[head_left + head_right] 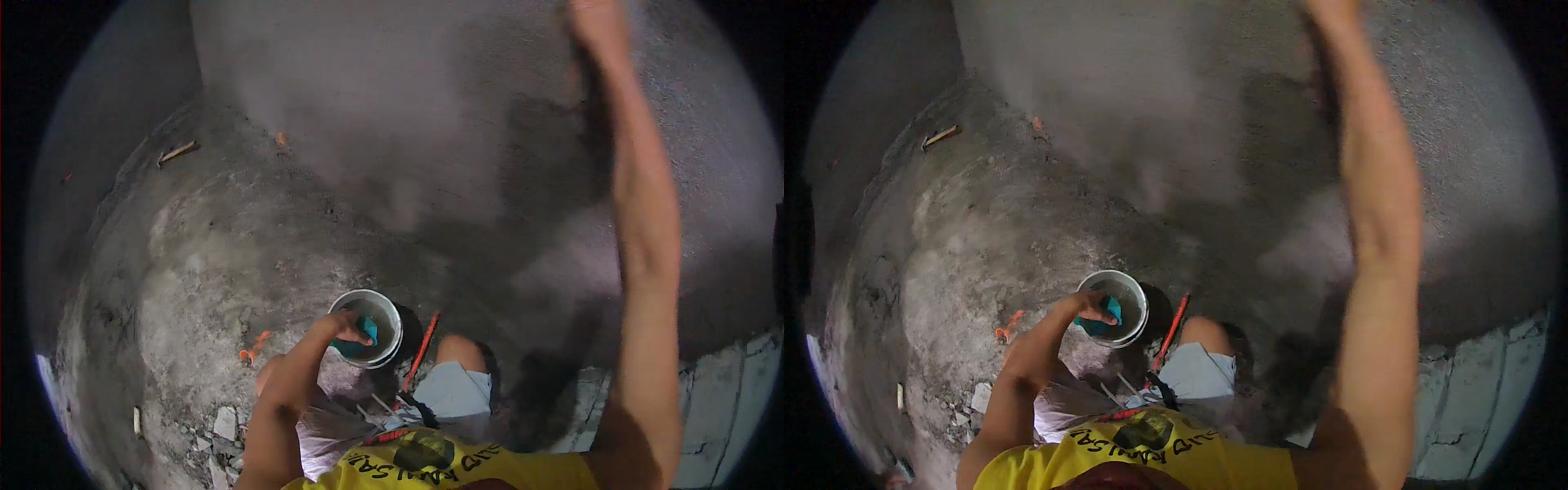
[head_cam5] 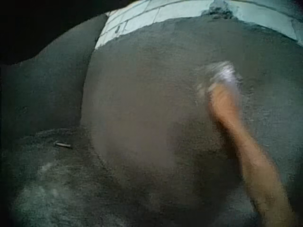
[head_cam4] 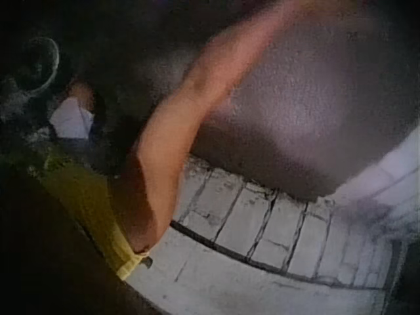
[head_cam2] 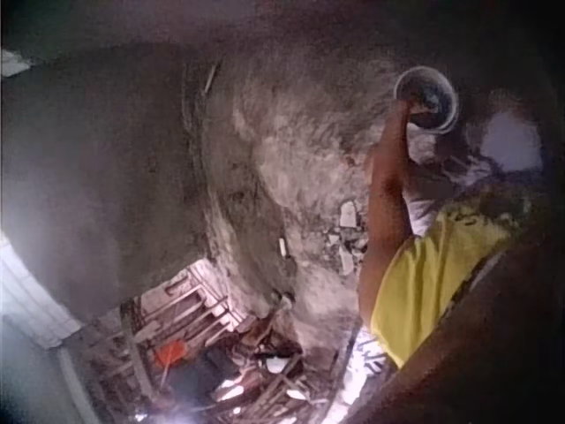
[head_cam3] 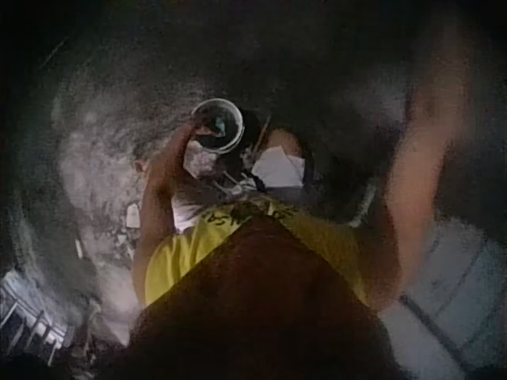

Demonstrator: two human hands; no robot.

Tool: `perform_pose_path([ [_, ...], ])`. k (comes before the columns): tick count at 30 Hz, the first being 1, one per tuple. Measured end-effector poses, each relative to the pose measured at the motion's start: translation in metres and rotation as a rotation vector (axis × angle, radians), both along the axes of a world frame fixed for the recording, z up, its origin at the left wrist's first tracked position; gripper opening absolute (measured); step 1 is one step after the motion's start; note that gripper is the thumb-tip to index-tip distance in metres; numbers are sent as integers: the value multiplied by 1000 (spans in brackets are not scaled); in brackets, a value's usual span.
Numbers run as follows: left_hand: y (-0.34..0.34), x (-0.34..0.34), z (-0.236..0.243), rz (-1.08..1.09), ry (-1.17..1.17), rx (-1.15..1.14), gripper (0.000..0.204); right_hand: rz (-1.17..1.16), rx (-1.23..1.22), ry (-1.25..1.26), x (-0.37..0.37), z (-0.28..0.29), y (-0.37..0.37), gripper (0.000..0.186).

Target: Smoothing and finishing a concrete wall surface using a trowel and a damp sponge.

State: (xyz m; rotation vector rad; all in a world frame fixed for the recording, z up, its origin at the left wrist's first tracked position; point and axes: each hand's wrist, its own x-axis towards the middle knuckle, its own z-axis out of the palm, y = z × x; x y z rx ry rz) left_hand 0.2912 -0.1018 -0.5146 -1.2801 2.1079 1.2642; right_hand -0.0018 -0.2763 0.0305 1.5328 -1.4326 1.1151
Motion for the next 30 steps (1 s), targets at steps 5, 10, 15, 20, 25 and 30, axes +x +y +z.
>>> perform_pose_path([
  [5,11,11,-7,-4,-34,-73,105,135,570,175,-27,-221,41,47],
  [10,19,14,10,15,-51,-151,102,255,123,48,-84,-73,66,38],
  [15,3,11,-11,-60,-67,-25,100,-163,437,292,22,-91,8,51],
  [20,9,20,-36,-49,20,-126,97,109,322,299,-87,-162,74,50],
  [25,-1,6,-40,-62,76,-182,96,-43,101,85,-67,44,17,42],
  [30,7,29,-59,4,26,-179,95,102,204,524,-44,-174,28,47],
])
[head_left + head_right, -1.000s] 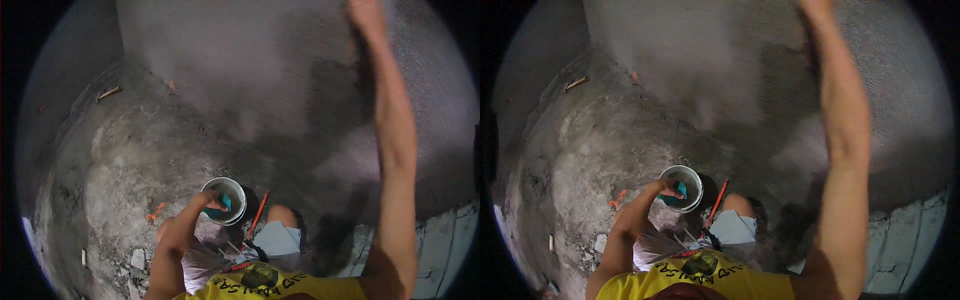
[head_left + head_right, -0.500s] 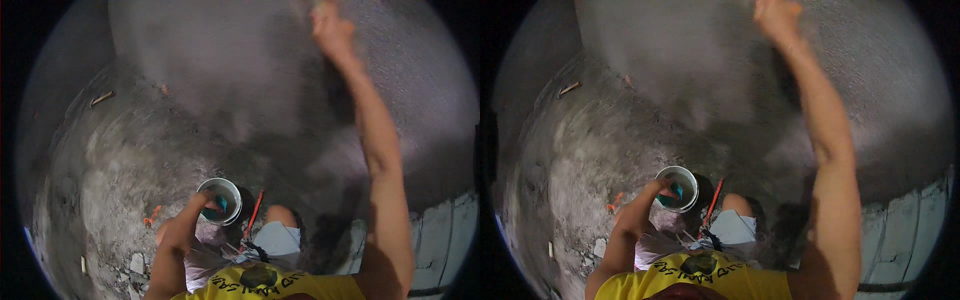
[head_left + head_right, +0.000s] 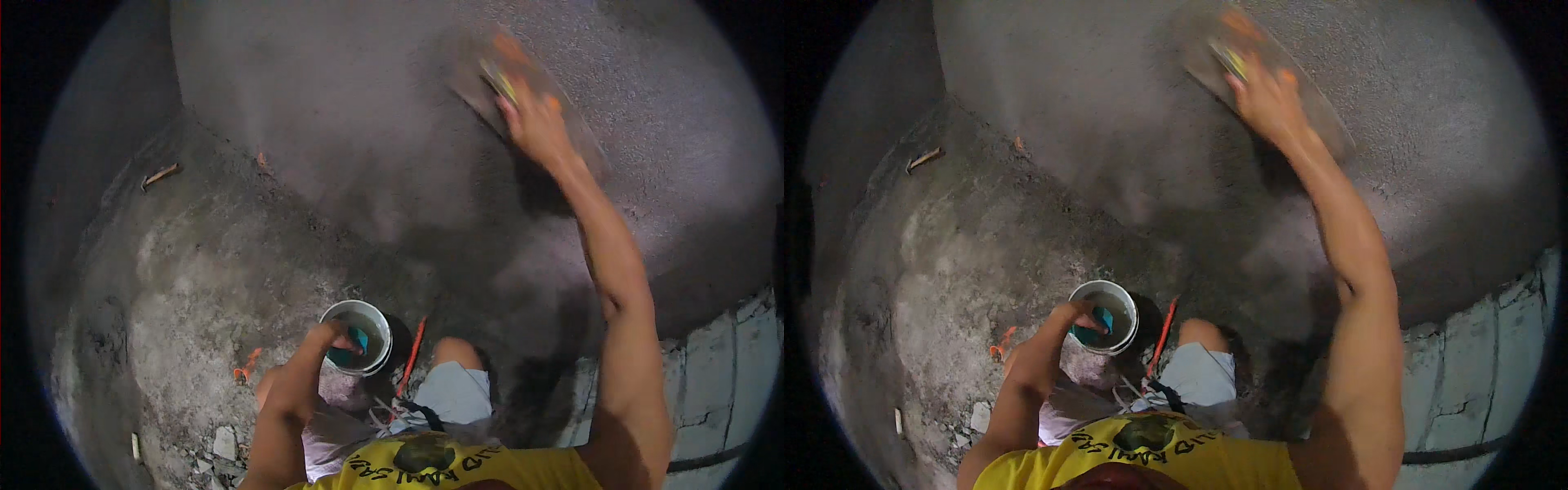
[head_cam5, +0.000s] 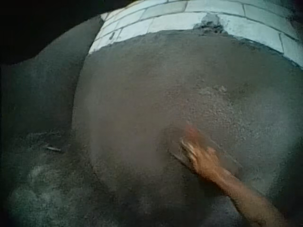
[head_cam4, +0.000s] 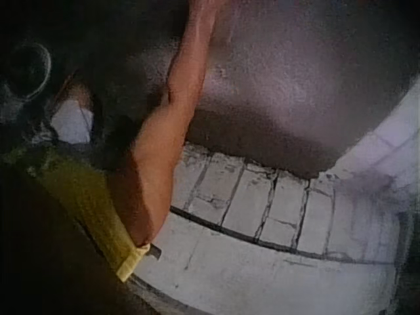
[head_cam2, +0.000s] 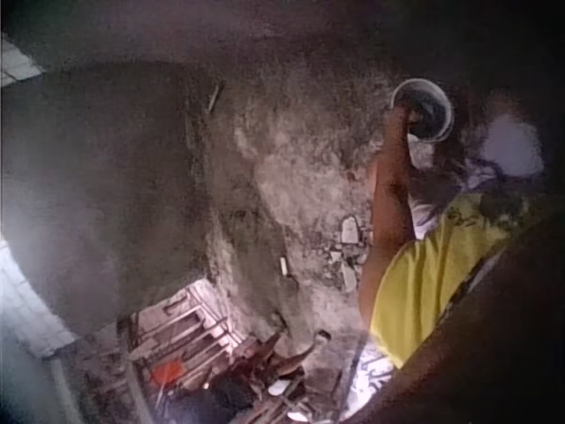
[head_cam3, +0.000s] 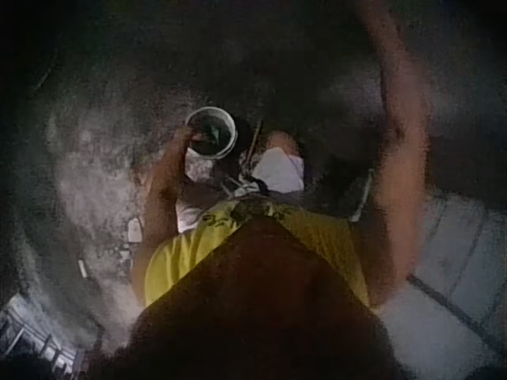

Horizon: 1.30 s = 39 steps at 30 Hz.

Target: Smoothing and finishing a concrete wall surface using a trowel and a damp sponge.

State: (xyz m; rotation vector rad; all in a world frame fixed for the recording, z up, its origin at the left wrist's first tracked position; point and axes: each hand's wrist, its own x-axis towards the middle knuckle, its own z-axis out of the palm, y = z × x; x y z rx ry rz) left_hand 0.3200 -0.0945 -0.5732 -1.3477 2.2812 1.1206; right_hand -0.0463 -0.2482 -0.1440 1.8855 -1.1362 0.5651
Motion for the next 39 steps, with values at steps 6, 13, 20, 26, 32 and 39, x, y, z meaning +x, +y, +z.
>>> perform_pose_path([
  [6,6,-13,38,16,107,-135,95,-107,-100,-417,-75,225,64,40],
  [13,12,13,-29,74,-37,-33,96,-67,-12,-118,-64,159,79,40],
  [20,-7,-12,-7,-8,53,37,95,-177,64,-205,-66,241,72,53],
  [26,2,-4,9,-24,51,3,94,-228,85,-528,-133,272,123,43],
  [32,-5,-42,28,-66,61,6,93,-235,-3,-108,-61,288,38,48],
  [39,5,-19,30,-8,37,65,94,-256,9,-406,-113,292,133,49],
])
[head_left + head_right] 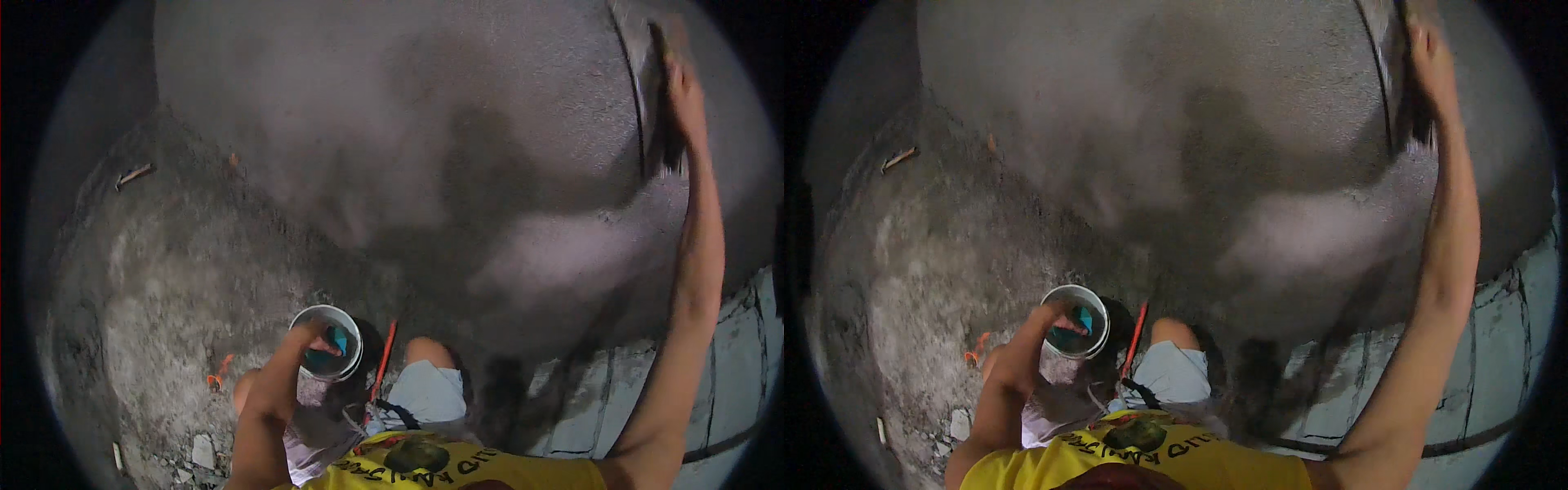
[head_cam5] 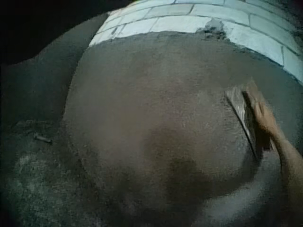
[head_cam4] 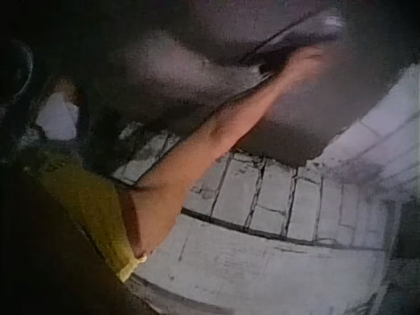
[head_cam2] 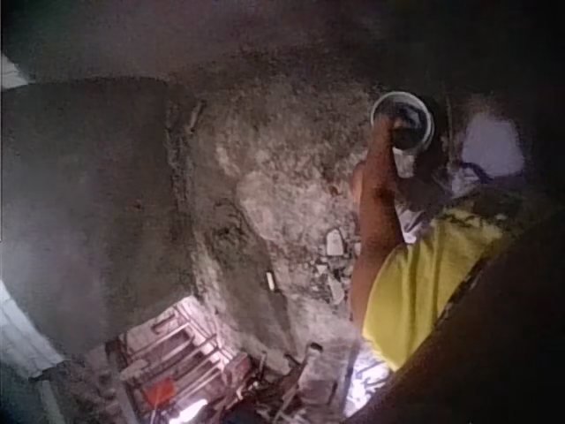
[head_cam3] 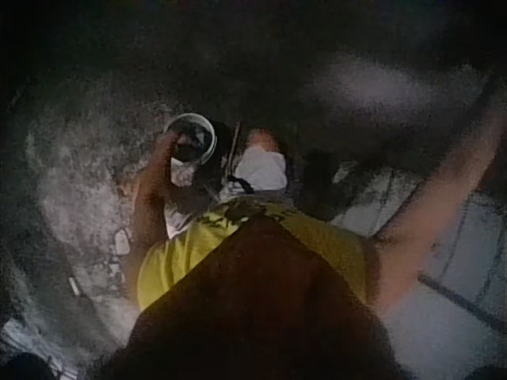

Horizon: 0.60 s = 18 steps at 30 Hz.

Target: Smoothing and finishing a concrete wall surface using a trowel and a damp sponge.

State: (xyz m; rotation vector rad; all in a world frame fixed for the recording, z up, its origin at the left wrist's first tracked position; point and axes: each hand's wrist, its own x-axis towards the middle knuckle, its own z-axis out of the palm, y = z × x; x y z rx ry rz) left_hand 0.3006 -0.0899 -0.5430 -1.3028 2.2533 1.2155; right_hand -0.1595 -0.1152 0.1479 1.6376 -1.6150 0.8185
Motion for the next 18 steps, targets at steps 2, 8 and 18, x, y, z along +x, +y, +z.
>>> perform_pose_path([
  [2,-14,-26,-13,-71,24,-14,94,156,-160,339,-22,79,-46,55],
  [8,14,8,63,67,-104,65,93,203,46,301,38,-64,-32,46],
  [18,5,36,-64,26,-44,24,90,188,-18,322,40,-75,-41,49],
])
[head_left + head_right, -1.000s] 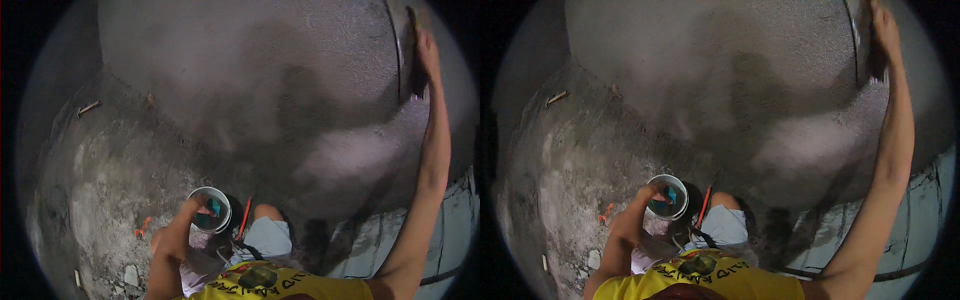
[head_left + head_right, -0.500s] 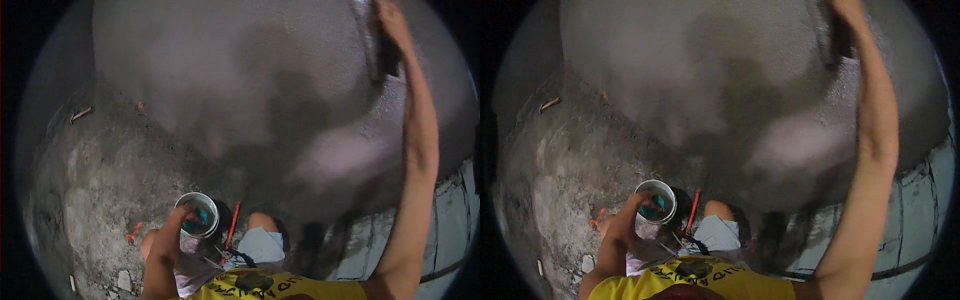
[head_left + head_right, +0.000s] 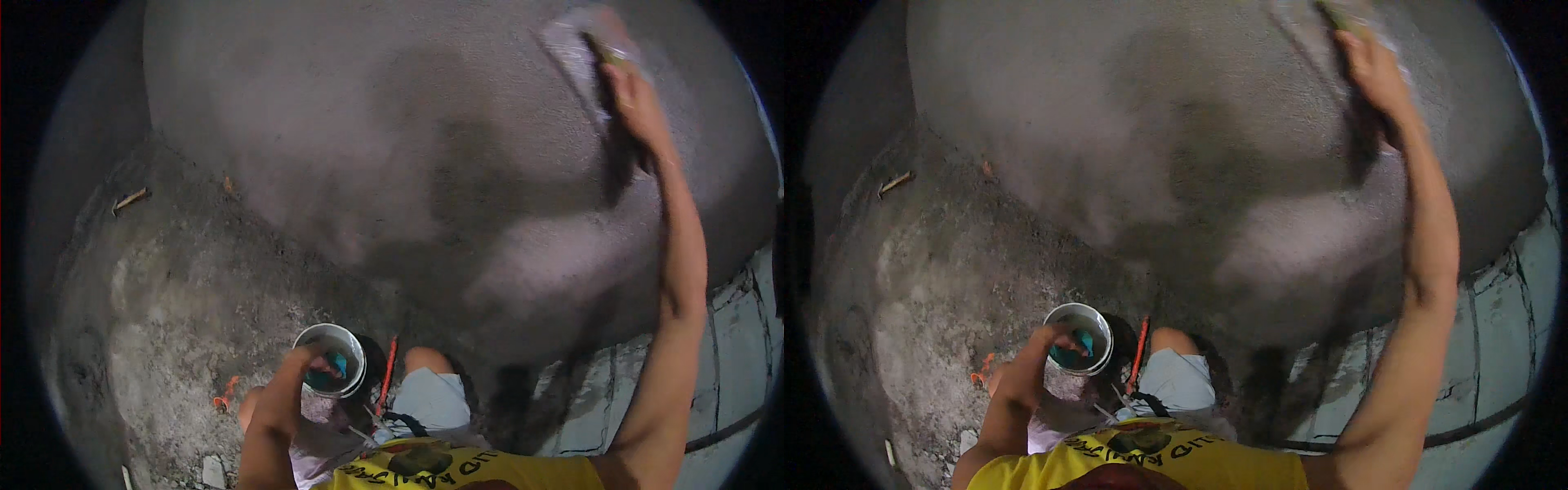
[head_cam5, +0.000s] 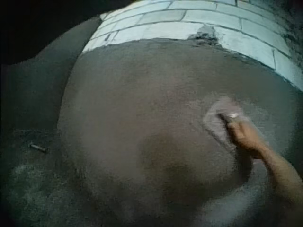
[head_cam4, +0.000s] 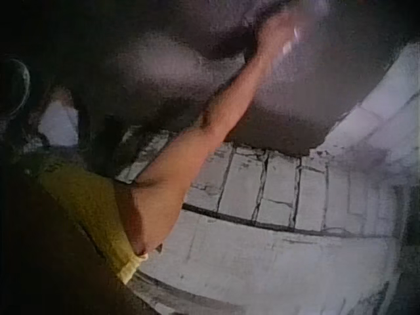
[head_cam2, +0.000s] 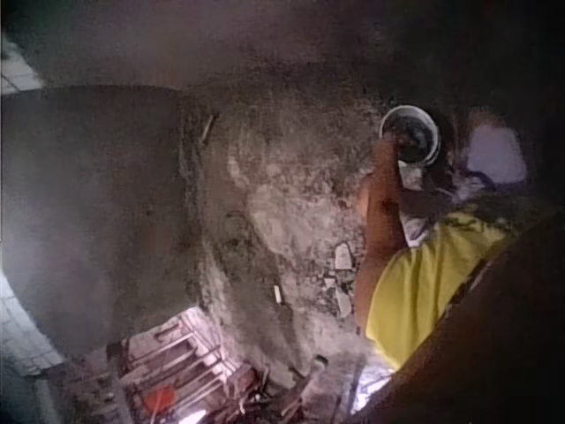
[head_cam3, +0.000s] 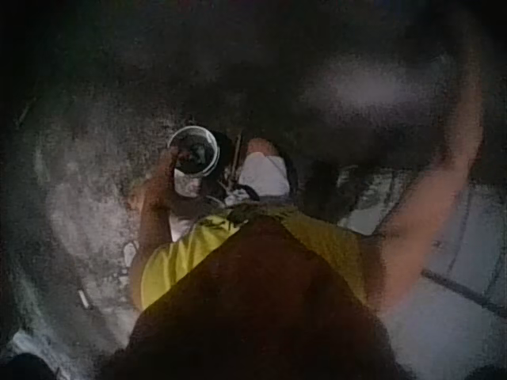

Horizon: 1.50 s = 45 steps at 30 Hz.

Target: Smoothing and finishing a concrete wall surface using a trowel and a damp sponge.

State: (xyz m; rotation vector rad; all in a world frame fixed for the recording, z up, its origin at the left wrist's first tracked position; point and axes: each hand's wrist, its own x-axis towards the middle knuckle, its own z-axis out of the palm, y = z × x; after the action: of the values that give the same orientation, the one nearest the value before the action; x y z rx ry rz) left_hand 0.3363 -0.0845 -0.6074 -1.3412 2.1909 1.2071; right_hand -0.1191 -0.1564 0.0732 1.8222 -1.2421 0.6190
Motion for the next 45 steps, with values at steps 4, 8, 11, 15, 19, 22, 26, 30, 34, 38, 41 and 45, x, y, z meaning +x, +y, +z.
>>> perform_pose_path([
  [4,-24,-43,22,-94,32,-29,89,-150,-177,-335,-71,152,13,50],
  [8,-19,-36,12,-92,-38,6,87,-28,-311,-715,89,90,-48,41],
  [11,-15,-43,35,-117,-60,-1,86,-197,-198,-212,63,-18,-85,42],
  [15,-7,-18,66,-11,-51,-1,85,54,-322,127,-31,-94,26,39],
  [19,-6,-24,76,8,-47,15,84,-142,-185,-652,-120,56,117,49],
  [22,-1,-41,75,27,-37,38,84,-172,-260,-555,-65,120,65,48],
  [26,16,-44,79,153,-41,140,84,-15,-240,-77,-35,-9,-3,46],
  [30,35,-30,90,312,-13,250,83,-147,218,11,-80,-207,79,59],
  [34,6,-50,132,309,26,376,83,-325,339,-409,-170,-171,206,37],
  [38,-40,-89,200,-39,-19,285,75,1,-213,-763,-252,-108,240,27],
  [41,-62,-170,319,-309,79,-28,70,125,-222,-1055,-236,-113,229,29],
  [45,-83,-222,440,51,737,-265,75,439,-301,-1389,-177,-143,179,33],
])
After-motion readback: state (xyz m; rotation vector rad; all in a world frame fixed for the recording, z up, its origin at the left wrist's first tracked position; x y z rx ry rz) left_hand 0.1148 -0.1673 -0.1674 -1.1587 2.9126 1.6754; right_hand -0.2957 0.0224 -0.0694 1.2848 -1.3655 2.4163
